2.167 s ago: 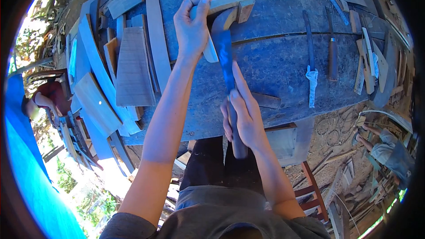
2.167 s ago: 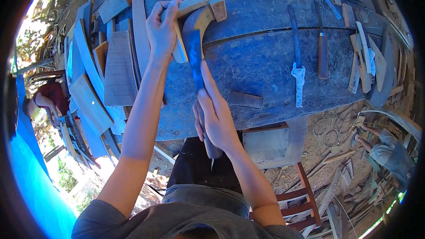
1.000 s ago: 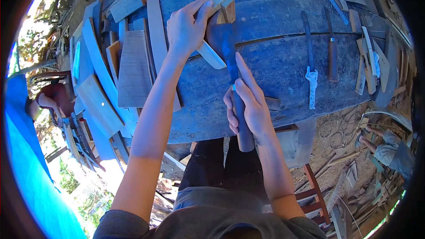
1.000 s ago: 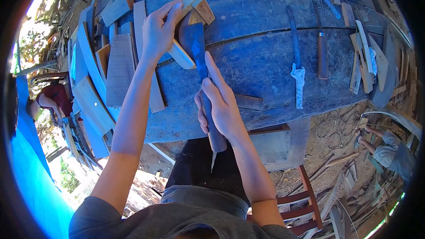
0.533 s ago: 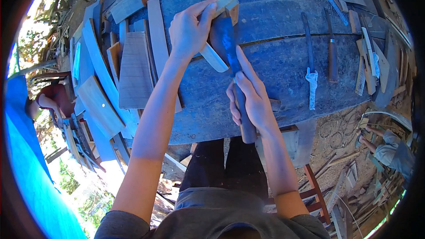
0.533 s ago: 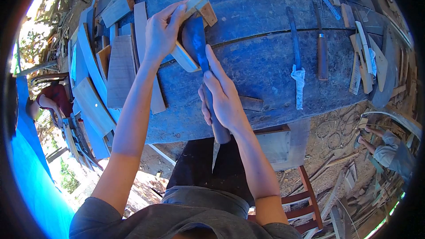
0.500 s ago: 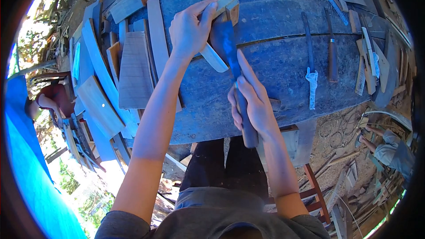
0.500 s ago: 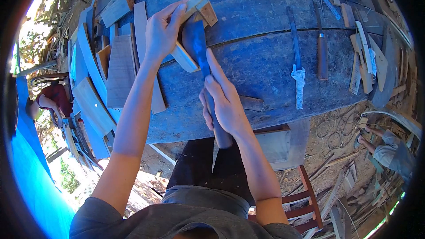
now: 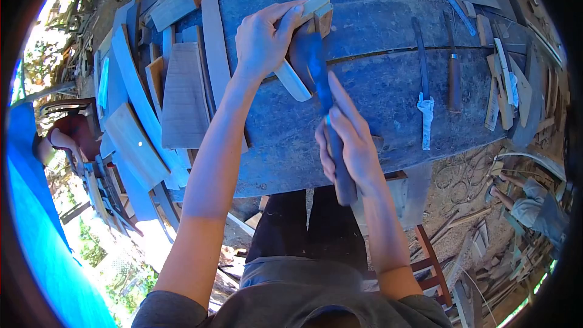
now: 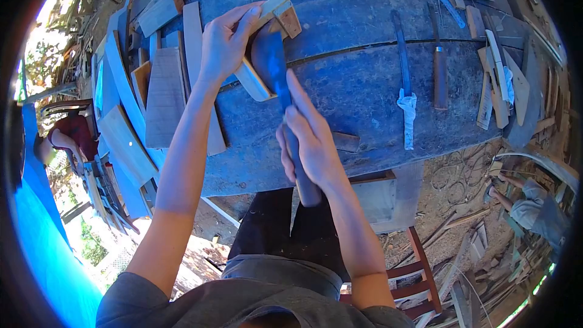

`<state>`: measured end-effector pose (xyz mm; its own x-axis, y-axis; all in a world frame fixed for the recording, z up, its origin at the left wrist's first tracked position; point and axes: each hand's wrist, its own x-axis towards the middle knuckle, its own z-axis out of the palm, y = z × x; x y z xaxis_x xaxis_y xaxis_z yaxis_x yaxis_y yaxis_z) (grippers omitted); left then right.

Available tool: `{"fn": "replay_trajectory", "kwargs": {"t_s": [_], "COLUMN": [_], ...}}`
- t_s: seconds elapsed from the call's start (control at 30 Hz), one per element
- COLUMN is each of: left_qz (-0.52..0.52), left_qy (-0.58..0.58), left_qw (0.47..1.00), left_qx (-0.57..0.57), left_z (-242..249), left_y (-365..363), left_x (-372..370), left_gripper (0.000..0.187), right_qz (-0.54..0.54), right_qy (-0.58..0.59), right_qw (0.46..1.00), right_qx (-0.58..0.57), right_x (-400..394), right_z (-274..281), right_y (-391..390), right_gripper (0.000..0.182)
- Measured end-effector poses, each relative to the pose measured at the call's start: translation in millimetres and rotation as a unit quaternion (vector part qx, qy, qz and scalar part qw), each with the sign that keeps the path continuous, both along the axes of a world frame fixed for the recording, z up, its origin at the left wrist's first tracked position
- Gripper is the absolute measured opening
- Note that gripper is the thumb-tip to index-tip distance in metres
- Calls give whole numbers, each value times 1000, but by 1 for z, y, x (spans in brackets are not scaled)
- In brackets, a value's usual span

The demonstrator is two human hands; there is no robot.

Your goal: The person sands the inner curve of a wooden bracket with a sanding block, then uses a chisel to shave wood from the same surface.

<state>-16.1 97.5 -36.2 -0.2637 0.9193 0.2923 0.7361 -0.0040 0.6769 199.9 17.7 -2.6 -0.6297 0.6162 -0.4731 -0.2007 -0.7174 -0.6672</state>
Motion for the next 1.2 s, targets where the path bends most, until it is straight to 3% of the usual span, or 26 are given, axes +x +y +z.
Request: {"fn": "replay_trajectory", "kwargs": {"t_s": [0.1, 0.17, 0.2, 0.27, 0.3, 0.37, 0.47, 0.6, 0.77, 0.87, 1.07, 1.2], "left_qz": [2, -37, -38, 208, 207, 172, 122, 59, 62, 66, 58, 62], "left_qy": [-54, 55, 55, -145, -145, -418, -433, -421, -414, -380, -359, -333], "left_qw": [998, 991, 991, 963, 964, 892, 892, 903, 906, 922, 931, 941], "left_qx": [-44, 114, 118, 86, 83, 31, -39, -61, -57, -24, -10, -13], "left_z": [2, -6, -7, -7, -8, -12, 4, 1, 6, -5, -6, -7], "left_y": [3, 9, 2, -22, -27, -35, -18, 1, 0, -1, -2, -1], "left_x": [-6, -10, -1, 26, 32, 40, 28, -1, 8, 15, 14, 12], "left_gripper": [24, 30, 30, 49, 49, 55, 43, 40, 43, 41, 36, 34], "right_qz": [-34, -42, -43, -47, -48, -43, -83, -76, 13, 20, 2, 5], "right_qy": [2, 3, 2, 17, 16, 21, 22, 36, 0, -74, -39, -59], "right_qw": [999, 999, 998, 998, 998, 998, 995, 995, 998, 994, 996, 994], "right_qx": [39, 34, 38, 28, 25, 46, 41, 47, 67, 78, 77, 87], "right_x": [-13, -11, -11, -14, -14, -16, -27, -32, 1, 18, -11, 0], "right_z": [-15, -19, -20, -21, -23, -27, -28, -25, -12, -4, -4, 4], "right_y": [12, 14, 14, 11, 11, 13, 13, 27, -10, -38, -8, -29], "right_gripper": [56, 54, 54, 54, 54, 56, 54, 55, 55, 56, 55, 55]}}
